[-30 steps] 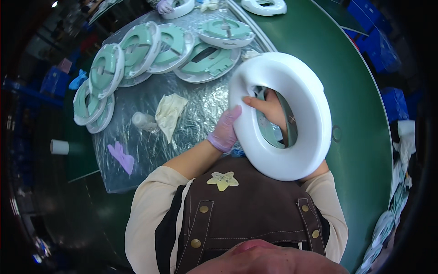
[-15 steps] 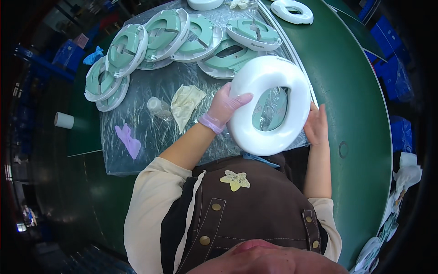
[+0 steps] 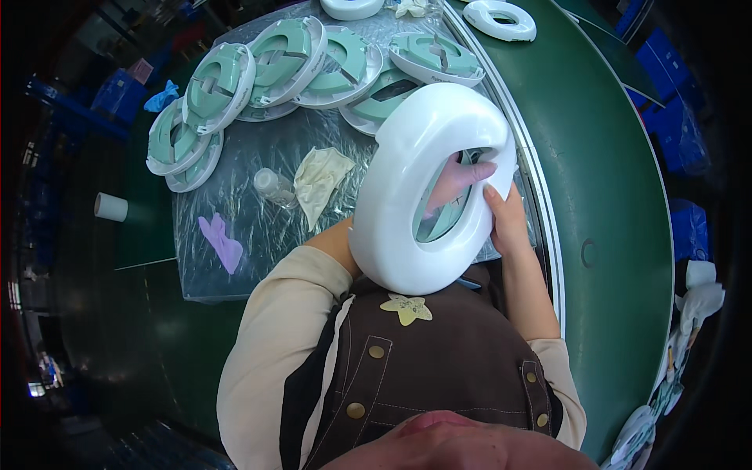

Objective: Assembling and wiping down plastic infant toilet seats on a conveyor belt in a factory.

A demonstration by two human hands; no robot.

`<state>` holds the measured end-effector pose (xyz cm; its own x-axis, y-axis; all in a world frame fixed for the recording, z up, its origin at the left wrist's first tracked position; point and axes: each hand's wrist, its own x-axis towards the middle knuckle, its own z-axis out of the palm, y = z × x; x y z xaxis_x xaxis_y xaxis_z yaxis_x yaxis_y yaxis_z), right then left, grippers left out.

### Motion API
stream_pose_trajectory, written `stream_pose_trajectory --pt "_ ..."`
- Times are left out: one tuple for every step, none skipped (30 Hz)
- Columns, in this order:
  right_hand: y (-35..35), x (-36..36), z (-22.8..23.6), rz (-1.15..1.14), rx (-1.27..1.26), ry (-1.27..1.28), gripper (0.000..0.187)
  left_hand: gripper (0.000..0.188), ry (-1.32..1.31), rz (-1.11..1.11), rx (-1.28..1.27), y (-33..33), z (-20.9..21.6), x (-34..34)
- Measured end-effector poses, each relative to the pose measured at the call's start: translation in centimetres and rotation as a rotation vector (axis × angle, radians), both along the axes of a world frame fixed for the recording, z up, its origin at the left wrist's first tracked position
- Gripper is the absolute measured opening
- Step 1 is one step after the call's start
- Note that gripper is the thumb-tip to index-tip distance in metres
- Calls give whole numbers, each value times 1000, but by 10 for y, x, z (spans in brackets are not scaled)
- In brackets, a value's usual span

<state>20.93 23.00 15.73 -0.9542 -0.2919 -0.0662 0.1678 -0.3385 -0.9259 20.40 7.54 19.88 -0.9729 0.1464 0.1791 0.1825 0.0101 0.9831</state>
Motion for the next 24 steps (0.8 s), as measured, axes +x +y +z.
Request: stream_pose_trajectory --pt "-1 2 1 -9 38 9 62 60 -193 1 111 0 7 0" --pt "-1 3 0 -10 38 9 62 60 -145 -25 118 1 5 -1" --pt "0 4 -2 -6 33 22 64 60 -145 -26 118 2 4 1" --pt "0 4 -3 -1 27 35 65 60 -130 -14 69 3 5 4" --pt "-1 5 -4 0 26 34 65 59 -115 -2 20 3 6 5" --pt "-2 6 -4 -6 25 23 66 59 -116 -1 19 2 2 5" --pt "-4 7 -4 -11 24 13 67 59 -81 -12 53 1 -5 3" --pt "-5 7 -5 -12 24 11 67 58 -46 -26 87 1 -6 3" --pt "-7 6 -5 -19 13 21 67 58 -48 -27 87 0 -6 3" --pt "-8 6 -5 -24 2 32 68 60 -80 -83 78 -3 -4 3" --pt "-7 5 -7 -25 3 31 68 62 -113 -140 71 -6 -2 4" --pt "-6 3 -10 -16 -32 17 67 62 -113 -140 71 -10 -2 3" --pt "-4 1 -12 -6 -67 2 66 62 -135 -172 131 -14 -4 1" --pt "-3 0 -11 -2 -67 3 66 62 -156 -201 193 -19 -7 0" --pt "-2 -1 -9 -34 -117 31 67 62 -175 -230 254 -24 -10 -1" --pt "0 -3 -7 -64 -167 59 69 62 -193 -257 315 -30 -14 -3" --pt "4 -5 -4 -54 -170 61 69 63 -211 -282 375 -35 -18 -4" --pt "12 -10 -2 -75 -138 146 71 63 -240 -327 438 -40 -26 -12" --pt "21 -14 0 -95 -104 231 73 63 -269 -371 501 -44 -34 -19" --pt "29 -19 7 -97 -69 288 78 63 -289 -397 559 -50 -36 -19" --pt "40 -23 9 -106 23 357 80 63 -309 -433 621 -56 -38 -21" --pt "50 -25 15 -88 76 408 79 64 -331 -470 684 -62 -39 -21" --pt "59 -25 21 -75 128 455 79 64 -358 -511 744 -67 -39 -20" --pt "65 -26 22 -93 135 447 79 76 -218 -575 757 -69 -16 -2"
